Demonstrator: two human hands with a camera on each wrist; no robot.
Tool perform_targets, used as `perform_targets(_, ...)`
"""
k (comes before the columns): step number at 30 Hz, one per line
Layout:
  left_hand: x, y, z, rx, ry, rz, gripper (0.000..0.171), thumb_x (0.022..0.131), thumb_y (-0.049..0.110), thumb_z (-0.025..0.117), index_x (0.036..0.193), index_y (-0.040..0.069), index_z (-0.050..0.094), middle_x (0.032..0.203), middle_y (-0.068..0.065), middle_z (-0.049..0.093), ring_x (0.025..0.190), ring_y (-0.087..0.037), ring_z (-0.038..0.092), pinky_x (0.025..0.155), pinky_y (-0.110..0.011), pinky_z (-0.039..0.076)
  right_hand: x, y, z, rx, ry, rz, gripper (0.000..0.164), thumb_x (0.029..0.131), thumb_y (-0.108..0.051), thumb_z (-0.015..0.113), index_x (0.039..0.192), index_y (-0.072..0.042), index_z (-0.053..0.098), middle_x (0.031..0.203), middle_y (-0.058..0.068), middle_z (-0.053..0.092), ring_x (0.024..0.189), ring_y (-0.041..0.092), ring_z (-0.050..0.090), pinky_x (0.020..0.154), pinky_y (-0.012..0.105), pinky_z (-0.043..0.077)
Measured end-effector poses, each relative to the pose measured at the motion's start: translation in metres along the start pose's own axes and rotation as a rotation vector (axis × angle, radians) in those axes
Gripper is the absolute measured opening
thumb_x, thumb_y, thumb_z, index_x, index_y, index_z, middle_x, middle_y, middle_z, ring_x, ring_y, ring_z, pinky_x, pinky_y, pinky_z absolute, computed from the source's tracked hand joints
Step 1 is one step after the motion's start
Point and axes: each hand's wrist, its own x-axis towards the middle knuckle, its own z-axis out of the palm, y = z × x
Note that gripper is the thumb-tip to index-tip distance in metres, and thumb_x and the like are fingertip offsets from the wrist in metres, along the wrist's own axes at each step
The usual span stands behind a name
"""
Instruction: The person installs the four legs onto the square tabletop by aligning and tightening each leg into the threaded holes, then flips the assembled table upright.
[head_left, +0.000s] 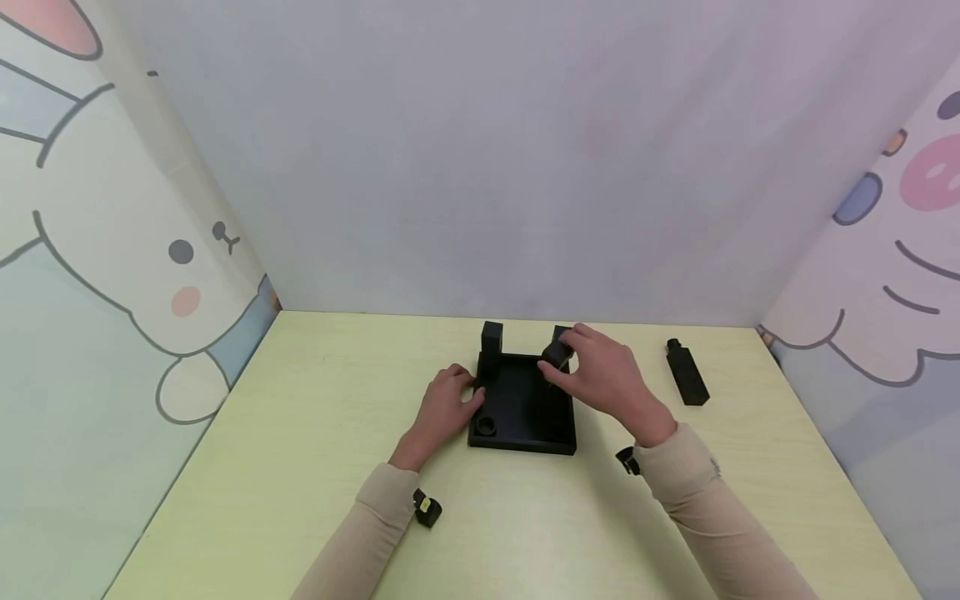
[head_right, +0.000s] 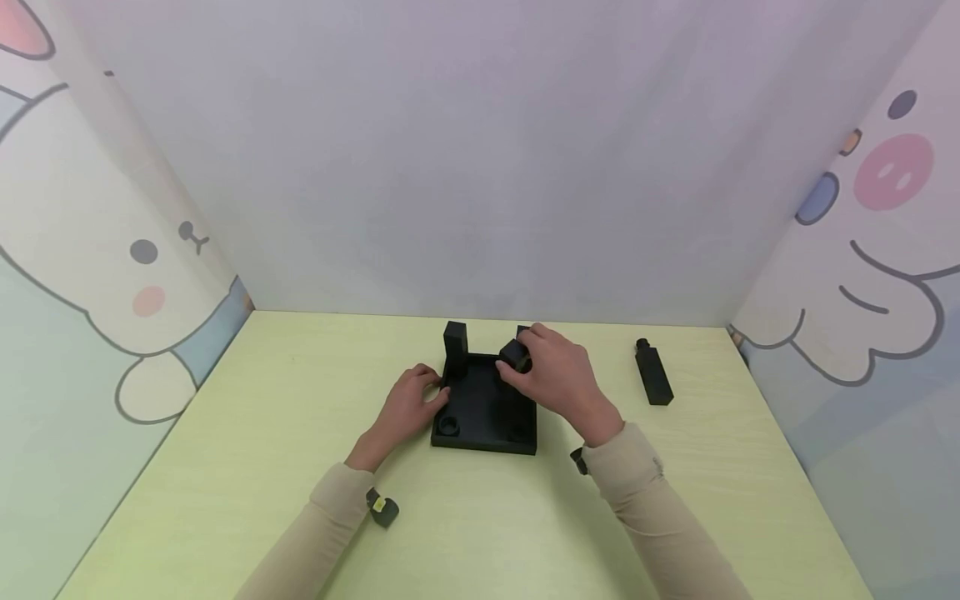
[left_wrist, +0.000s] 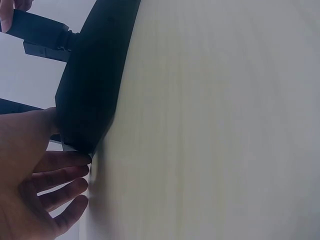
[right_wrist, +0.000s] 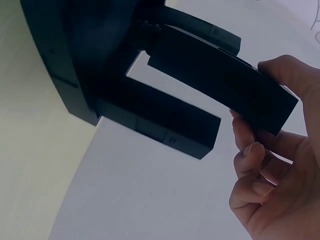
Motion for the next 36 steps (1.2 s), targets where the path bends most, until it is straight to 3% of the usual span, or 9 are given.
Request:
perform_targets(6, 0.001, 0.000, 0.000, -0.003, 0.008, -0.005, 0.033, 0.097, 0.031, 0.067, 0.108, 0.001, 0.076, 0.112, -0.012, 0.070, 0.106, -0.030, 0.064, 0.094, -0.047, 0.053, 0.003, -0.013, 0.004, 0.042, -0.023, -0.036, 0.037, 0.088, -0.047, 0.075, 0.100, -0.012, 0.070, 0.091, 0.003, 0.064, 0.060, 0.010, 0.048, 0.051, 0.026, 0.038)
perform_targets(15, 0.003, 0.001, 0.000, -0.008, 0.003, -0.015, 0.033, 0.097, 0.031, 0.067, 0.109, 0.001, 0.076, 0.113, -0.011, 0.070, 0.107, -0.030, 0.064, 0.095, -0.048, 0.052, 0.004, -0.029, 0.005, 0.047, -0.052, -0.091, 0.042, 0.089, -0.048, 0.074, 0.111, -0.012, 0.072, 0.102, 0.001, 0.067, 0.070, 0.011, 0.059, 0.062, 0.033, 0.053)
perform_targets(25, 0.002, 0.002, -0.002, -0.016, 0.005, -0.021, 0.033, 0.097, 0.030, 0.067, 0.110, 0.001, 0.076, 0.112, -0.011, 0.070, 0.106, -0.030, 0.063, 0.095, -0.047, 0.052, 0.004, -0.048, 0.007, 0.048, -0.061, -0.183, 0.039, 0.089, -0.048, 0.074, 0.106, -0.013, 0.071, 0.093, -0.002, 0.063, 0.066, 0.007, 0.050, 0.057, 0.027, 0.046)
perform_targets(36, 0.001, 0.003, -0.002, -0.015, 0.002, -0.015, 0.030, 0.097, 0.027, 0.068, 0.110, 0.001, 0.076, 0.112, -0.012, 0.069, 0.105, -0.031, 0.063, 0.094, -0.048, 0.052, 0.004, -0.060, 0.017, 0.049, -0.095, -0.229, 0.040, 0.089, -0.049, 0.073, 0.108, -0.014, 0.071, 0.096, -0.004, 0.062, 0.067, 0.005, 0.049, 0.056, 0.022, 0.042)
